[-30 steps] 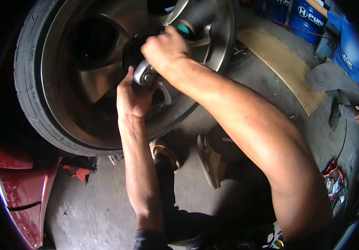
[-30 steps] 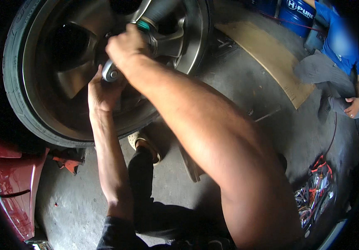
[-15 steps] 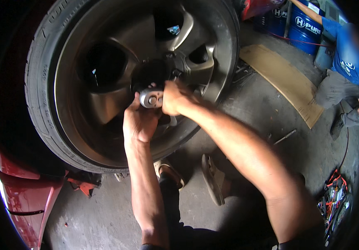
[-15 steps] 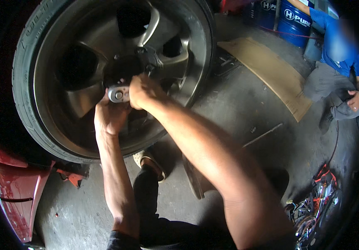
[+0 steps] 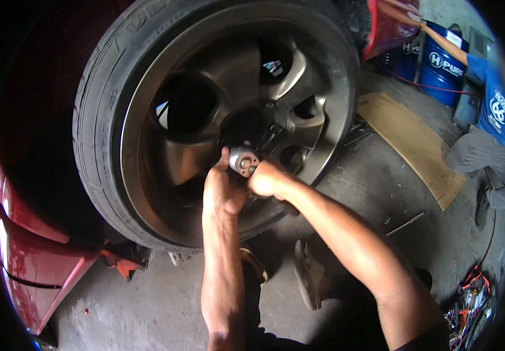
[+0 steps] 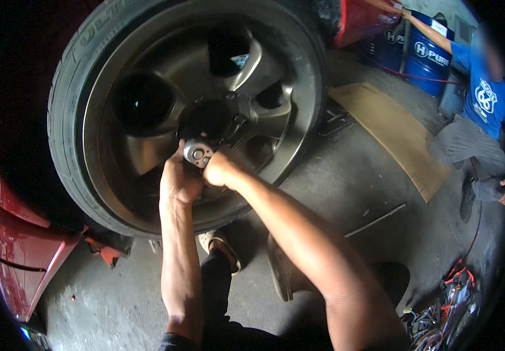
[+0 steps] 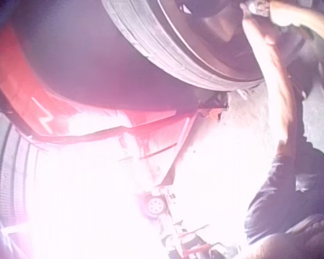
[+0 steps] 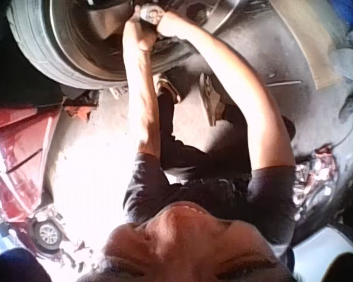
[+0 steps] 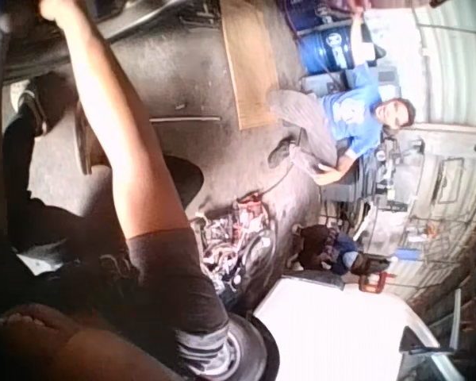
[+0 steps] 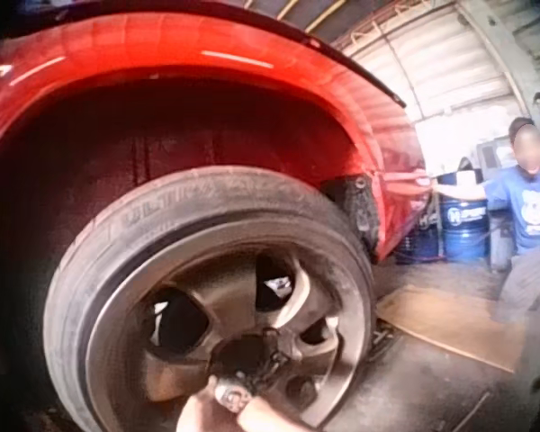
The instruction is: The person uses a torque wrench to tighten the lug nuts on a car wheel. They systematically rotate the wrench across multiple lug nuts, applying torque to secure the wheel to the vehicle.
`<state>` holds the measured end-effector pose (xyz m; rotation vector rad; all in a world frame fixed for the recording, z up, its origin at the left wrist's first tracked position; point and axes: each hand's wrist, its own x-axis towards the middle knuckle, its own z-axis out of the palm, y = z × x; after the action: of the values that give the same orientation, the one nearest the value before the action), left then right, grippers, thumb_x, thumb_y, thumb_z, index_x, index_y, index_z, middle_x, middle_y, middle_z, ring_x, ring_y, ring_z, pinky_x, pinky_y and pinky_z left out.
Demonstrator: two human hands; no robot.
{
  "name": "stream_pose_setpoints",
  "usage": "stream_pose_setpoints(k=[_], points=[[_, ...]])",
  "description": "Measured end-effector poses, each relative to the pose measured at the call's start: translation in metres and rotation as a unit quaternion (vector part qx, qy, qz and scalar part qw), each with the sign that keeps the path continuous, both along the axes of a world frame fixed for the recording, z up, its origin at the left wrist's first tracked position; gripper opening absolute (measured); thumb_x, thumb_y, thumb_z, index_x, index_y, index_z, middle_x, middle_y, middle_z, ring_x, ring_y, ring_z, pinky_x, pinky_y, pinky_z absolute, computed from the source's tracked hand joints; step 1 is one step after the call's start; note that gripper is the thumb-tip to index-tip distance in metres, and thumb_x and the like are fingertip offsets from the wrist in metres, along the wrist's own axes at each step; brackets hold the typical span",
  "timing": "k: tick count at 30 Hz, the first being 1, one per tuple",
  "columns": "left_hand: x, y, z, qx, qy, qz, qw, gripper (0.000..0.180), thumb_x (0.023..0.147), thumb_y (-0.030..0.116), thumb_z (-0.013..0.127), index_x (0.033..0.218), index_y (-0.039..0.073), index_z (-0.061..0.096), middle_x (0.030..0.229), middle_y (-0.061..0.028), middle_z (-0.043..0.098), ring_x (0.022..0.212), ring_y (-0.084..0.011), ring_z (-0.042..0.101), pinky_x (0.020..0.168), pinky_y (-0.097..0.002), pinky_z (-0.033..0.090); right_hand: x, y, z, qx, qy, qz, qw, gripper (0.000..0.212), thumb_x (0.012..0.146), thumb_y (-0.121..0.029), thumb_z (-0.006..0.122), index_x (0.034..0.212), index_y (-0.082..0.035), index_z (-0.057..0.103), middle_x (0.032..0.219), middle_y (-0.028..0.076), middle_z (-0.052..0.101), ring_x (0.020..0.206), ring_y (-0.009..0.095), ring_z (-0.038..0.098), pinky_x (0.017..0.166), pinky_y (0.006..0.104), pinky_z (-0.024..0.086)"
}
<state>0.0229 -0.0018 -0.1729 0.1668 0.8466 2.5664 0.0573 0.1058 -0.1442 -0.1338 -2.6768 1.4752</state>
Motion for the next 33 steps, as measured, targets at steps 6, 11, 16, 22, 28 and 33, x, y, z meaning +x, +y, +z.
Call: stream_pose_setpoints(k=[6,11,16,22,28,33], points=[[-0.011,0.002,-0.008,-0.044,-0.052,0.026,0.997,0.019,0.089,0.026,0.049,0.100,0.011,0.054,0.092,-0.0022,0.059,0.079,-0.0148,0.052,0.071,-0.0293,0.035,-0.020,0.003,0.032,0.712,0.274,-0.034,0.646,0.006,0.071,-0.014,0.061,0.067,-0.012,0.066,0.074,0.004,0.066,0.069,0.016,0.061,0.077,0.0334,0.039],[-0.012,0.002,-0.008,0.035,-0.032,-0.027,0.999,0.032,0.094,0.025,0.035,0.111,0.002,0.048,0.109,-0.0136,0.055,0.105,-0.0251,0.051,0.094,-0.0438,0.038,-0.024,-0.007,0.031,0.696,0.168,-0.051,0.696,0.010,0.070,-0.020,0.066,0.074,-0.012,0.069,0.074,0.004,0.066,0.074,0.016,0.062,0.078,0.0320,0.037],[0.002,0.007,0.003,-0.001,-0.005,0.002,1.000,0.031,0.093,0.029,0.038,0.098,0.003,0.054,0.093,-0.0120,0.060,0.087,-0.0258,0.056,0.083,-0.0393,0.044,-0.009,-0.001,0.001,0.149,-0.157,0.017,0.976,0.029,0.063,-0.012,0.070,0.088,0.001,0.065,0.089,0.020,0.063,0.085,0.028,0.062,0.071,0.0376,0.048],[-0.006,0.003,0.001,-0.030,-0.073,0.012,0.997,0.023,0.088,0.029,0.049,0.096,0.010,0.057,0.092,-0.0026,0.062,0.087,-0.0162,0.054,0.080,-0.0338,0.030,-0.015,0.005,0.021,0.499,0.147,-0.086,0.850,0.012,0.078,-0.012,0.057,0.076,-0.008,0.068,0.082,0.008,0.067,0.081,0.022,0.064,0.080,0.0351,0.044],[-0.020,0.002,-0.010,0.033,-0.015,-0.005,0.999,0.017,0.088,0.019,0.049,0.094,0.005,0.056,0.090,-0.0055,0.061,0.082,-0.0170,0.057,0.076,-0.0324,0.043,-0.015,-0.009,0.039,0.746,0.250,-0.046,0.616,0.006,0.071,-0.017,0.062,0.071,-0.015,0.069,0.069,0.001,0.066,0.071,0.014,0.063,0.080,0.0305,0.033],[-0.014,0.002,-0.008,0.020,-0.017,-0.001,1.000,0.028,0.091,0.026,0.045,0.099,0.000,0.053,0.094,-0.0129,0.061,0.088,-0.0226,0.059,0.085,-0.0375,0.045,-0.016,0.010,0.022,0.402,0.081,-0.109,0.906,0.010,0.074,-0.011,0.062,0.080,-0.006,0.068,0.083,0.013,0.066,0.084,0.027,0.064,0.076,0.0359,0.049]])
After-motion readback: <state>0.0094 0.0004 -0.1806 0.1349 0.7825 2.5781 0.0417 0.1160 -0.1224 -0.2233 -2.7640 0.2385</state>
